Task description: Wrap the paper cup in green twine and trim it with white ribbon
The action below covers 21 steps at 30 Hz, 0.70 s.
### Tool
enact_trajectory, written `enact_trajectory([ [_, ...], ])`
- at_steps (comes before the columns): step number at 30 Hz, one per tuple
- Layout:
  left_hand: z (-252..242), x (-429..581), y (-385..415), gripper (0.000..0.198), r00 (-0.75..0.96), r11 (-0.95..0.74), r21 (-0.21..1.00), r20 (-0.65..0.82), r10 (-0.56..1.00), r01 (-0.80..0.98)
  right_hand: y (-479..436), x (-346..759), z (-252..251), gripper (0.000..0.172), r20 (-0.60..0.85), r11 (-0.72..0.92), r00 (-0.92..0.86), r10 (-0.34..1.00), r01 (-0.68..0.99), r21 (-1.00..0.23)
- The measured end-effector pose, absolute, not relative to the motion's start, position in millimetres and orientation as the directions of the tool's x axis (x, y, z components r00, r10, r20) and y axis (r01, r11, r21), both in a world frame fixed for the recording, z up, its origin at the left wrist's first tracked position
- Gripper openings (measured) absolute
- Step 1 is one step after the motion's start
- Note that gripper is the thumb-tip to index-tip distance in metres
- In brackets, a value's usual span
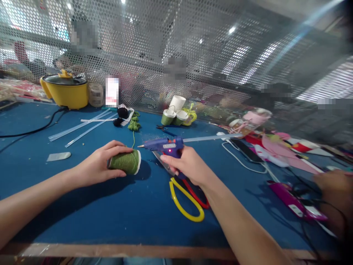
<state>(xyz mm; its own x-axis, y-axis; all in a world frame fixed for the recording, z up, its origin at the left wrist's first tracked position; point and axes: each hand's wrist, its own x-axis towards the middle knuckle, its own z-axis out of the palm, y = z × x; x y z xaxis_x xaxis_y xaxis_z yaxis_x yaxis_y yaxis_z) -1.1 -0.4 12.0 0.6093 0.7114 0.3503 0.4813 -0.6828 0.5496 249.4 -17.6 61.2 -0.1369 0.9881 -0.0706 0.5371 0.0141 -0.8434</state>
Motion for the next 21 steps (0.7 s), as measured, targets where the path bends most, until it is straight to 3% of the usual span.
enact_trajectory([
  [4, 12.7, -1.5, 0.2, 0.046, 0.578, -0.683, 0.548, 0.387, 0.719, 0.483, 7.1, 263.7, 52.1, 0.020, -0.015, -0.013, -0.003, 1.000, 0.382, -0.924],
  [12, 12.8, -1.8, -0.3, 0.045, 0.558, -0.702, 0.520, 0.434, 0.707, 0.486, 54.0, 289.3, 18.2, 0.038, -0.039, -0.104, 0.124, 0.992, 0.580, -0.808],
  [18, 9.5, -1.3, -1.9, 0.045, 0.579, -0.767, 0.428, 0.503, 0.641, 0.478, 52.0, 290.7, 20.4, 0.043, 0.164, 0.001, 0.141, 0.976, 0.757, -0.653],
  [21, 8.9, -0.3, -4.2, 0.048, 0.602, -0.789, 0.393, 0.510, 0.615, 0.473, 43.8, 277.8, 33.0, 0.035, 0.251, 0.096, 0.071, 0.965, 0.800, -0.593],
])
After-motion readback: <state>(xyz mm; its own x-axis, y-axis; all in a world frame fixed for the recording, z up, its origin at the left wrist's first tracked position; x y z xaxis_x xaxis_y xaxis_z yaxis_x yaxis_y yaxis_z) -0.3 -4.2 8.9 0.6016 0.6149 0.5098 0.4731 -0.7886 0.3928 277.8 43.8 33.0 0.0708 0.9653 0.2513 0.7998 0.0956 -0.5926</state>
